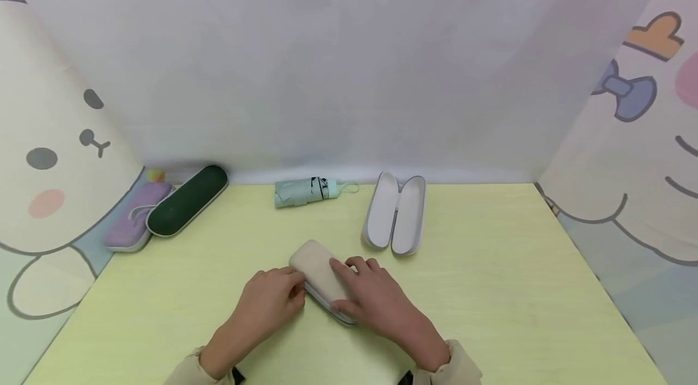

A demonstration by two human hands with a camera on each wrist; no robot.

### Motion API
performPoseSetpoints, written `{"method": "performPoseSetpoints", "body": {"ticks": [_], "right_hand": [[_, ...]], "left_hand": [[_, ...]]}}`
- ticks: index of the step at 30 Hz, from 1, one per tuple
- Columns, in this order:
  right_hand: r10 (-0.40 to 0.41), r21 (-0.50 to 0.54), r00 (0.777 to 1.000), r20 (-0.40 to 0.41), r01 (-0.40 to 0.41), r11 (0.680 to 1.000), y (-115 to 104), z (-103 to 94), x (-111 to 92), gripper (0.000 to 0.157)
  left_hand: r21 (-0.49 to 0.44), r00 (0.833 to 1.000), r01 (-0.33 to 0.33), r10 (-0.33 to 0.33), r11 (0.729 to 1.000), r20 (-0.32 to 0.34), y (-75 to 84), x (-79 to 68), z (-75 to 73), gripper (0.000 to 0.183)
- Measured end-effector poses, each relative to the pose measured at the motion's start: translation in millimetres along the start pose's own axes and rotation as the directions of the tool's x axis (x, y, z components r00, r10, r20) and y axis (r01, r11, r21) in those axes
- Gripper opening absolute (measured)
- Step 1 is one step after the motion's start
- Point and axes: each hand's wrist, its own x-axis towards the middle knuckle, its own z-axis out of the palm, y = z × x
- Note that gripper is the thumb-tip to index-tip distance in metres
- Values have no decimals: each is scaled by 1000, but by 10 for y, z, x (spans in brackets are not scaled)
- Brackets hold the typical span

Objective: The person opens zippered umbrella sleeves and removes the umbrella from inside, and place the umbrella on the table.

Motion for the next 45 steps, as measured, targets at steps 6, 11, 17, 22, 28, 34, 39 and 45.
{"method": "performPoseSetpoints", "body": {"ticks": [6,11,17,22,28,34,39,45], "right_hand": [[-7,8,1000,5,7,1000,11,-10,12,70],[-18,5,1000,3,18,1000,15,-32,10,69],[-17,14,1000,13,17,1000,16,-43,15,69],[-28,-4,1000,5,28,1000,17,-42,16,69],[-24,-14,1000,8,24,1000,14,-49,10,68],[-13,12,1000,20,13,1000,8,-53,15,69],[3,37,999,38,-5,999,5,-34,17,70],[3,26,1000,31,-3,1000,2,-10,15,70]], "left_hand": [[31,1000,16,-16,999,-2,-9,16,-4,24],[50,1000,23,-23,998,-17,-15,20,-15,20],[56,999,30,-28,998,-21,-41,25,-40,17],[58,999,45,-45,997,-1,-72,38,-40,19],[61,999,48,-49,997,3,-103,45,-52,21],[62,998,57,-57,996,-9,-128,52,-63,20],[61,998,70,-70,996,-4,-166,49,-48,20],[56,996,88,-88,995,7,-206,41,-54,21]]}}
